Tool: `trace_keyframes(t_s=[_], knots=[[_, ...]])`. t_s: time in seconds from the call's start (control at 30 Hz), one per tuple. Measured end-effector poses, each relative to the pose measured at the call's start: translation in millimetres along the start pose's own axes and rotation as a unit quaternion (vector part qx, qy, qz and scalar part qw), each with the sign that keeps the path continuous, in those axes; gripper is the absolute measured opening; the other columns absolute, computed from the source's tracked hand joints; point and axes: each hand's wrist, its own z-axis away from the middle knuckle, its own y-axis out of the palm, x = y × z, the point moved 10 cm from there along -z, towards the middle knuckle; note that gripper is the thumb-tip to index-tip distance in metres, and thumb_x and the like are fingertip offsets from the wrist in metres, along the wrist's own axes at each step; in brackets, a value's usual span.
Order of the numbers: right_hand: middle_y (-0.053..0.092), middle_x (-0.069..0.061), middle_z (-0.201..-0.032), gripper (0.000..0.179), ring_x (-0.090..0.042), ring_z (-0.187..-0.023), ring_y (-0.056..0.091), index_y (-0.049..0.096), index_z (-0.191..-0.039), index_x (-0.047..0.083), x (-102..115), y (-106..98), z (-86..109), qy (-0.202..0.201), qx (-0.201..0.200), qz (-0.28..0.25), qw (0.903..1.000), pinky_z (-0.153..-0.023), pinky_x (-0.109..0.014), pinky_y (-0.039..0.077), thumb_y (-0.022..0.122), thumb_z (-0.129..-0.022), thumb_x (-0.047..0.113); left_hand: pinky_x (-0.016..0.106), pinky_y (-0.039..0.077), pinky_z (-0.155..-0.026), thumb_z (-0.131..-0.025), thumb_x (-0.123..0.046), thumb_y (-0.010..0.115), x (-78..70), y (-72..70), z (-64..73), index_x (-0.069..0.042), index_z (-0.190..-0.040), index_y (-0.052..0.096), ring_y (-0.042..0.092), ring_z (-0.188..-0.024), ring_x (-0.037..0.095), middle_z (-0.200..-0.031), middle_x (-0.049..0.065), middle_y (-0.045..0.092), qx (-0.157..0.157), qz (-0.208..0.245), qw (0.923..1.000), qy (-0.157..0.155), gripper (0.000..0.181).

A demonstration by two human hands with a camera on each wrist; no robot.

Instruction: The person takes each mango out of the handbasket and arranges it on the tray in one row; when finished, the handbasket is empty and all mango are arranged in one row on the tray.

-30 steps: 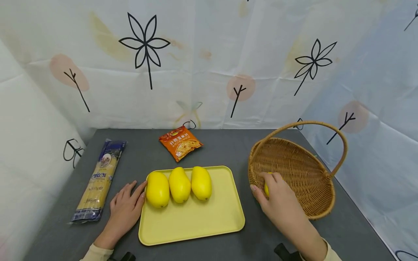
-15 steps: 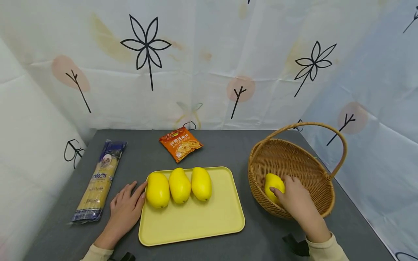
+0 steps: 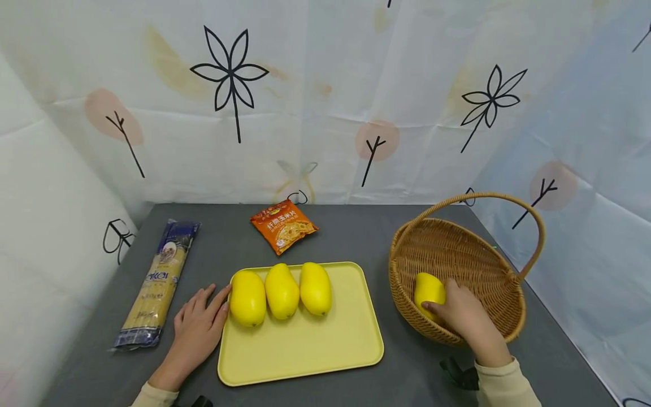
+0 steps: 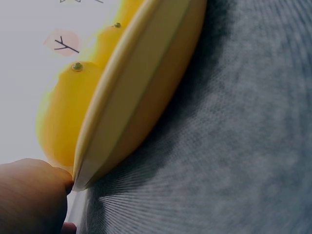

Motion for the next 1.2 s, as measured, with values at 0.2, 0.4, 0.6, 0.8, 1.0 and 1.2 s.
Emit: trace_keyframes(t_s=[0.2,0.4,0.6,0.8,1.0,1.2], knots=[[0.061,-0.026,-0.096,0.072,-0.024,-0.072,0.057,0.031,-0.134,-0.019,0.6,6.1,-2.3,-0.01,0.036,-0.013,0.9992,-0.06,-0.035,0.048,0.066,-0.09,0.027,0.069,0.009,-0.101,-0.104,-0.039,0.033,-1.6,-0.1,0.2,-0.018,-0.148,0.039,0.018,-0.137,0.049,-0.149,0.025,0.029,0.002,0.002,1.0,0.001,0.048],[0.059,-0.026,-0.1,0.074,-0.025,-0.076,0.057,0.027,-0.137,-0.018,4.8,9.4,-4.4,-0.027,0.048,-0.012,0.9984,-0.062,-0.038,0.048,0.065,-0.09,0.025,0.069,0.01,-0.101,-0.104,-0.039,0.033,-1.8,-0.4,1.2,-0.018,-0.148,0.04,0.018,-0.137,0.049,-0.149,0.025,0.029,0.001,0.003,1.0,0.002,0.048],[0.056,-0.03,-0.105,0.078,-0.03,-0.082,0.057,0.027,-0.137,-0.018,5.5,10.2,-5.1,-0.034,0.045,-0.014,0.9983,-0.067,-0.042,0.049,0.071,-0.084,0.019,0.069,0.01,-0.101,-0.104,-0.039,0.033,-0.8,-0.3,0.6,-0.019,-0.148,0.039,0.018,-0.137,0.049,-0.149,0.025,0.029,-0.001,0.002,1.0,0.0,0.048],[0.056,-0.027,-0.102,0.08,-0.03,-0.084,0.055,0.027,-0.137,-0.019,7.0,11.2,-4.6,-0.051,0.044,-0.017,0.9976,-0.069,-0.043,0.047,0.073,-0.081,0.014,0.069,0.009,-0.101,-0.105,-0.038,0.034,-2.3,-2.3,0.7,-0.017,-0.147,0.04,0.018,-0.137,0.049,-0.149,0.025,0.029,-0.001,0.002,1.0,-0.001,0.048],[0.054,-0.031,-0.11,0.083,-0.033,-0.089,0.055,0.022,-0.141,-0.016,5.7,12.0,-5.9,-0.046,0.049,-0.021,0.9975,-0.071,-0.044,0.048,0.072,-0.084,0.019,0.069,0.009,-0.101,-0.104,-0.038,0.034,-2.6,-2.3,1.7,-0.017,-0.147,0.04,0.018,-0.136,0.049,-0.148,0.025,0.029,-0.002,0.001,1.0,-0.001,0.048],[0.052,-0.032,-0.11,0.085,-0.03,-0.082,0.054,0.019,-0.144,-0.012,5.8,5.3,-3.3,-0.044,0.034,-0.016,0.9983,-0.064,-0.04,0.047,0.068,-0.086,0.025,0.069,0.01,-0.1,-0.104,-0.037,0.035,-2.1,-1.7,0.9,-0.017,-0.147,0.041,0.019,-0.136,0.05,-0.148,0.025,0.03,-0.008,0.001,1.0,0.005,0.047]])
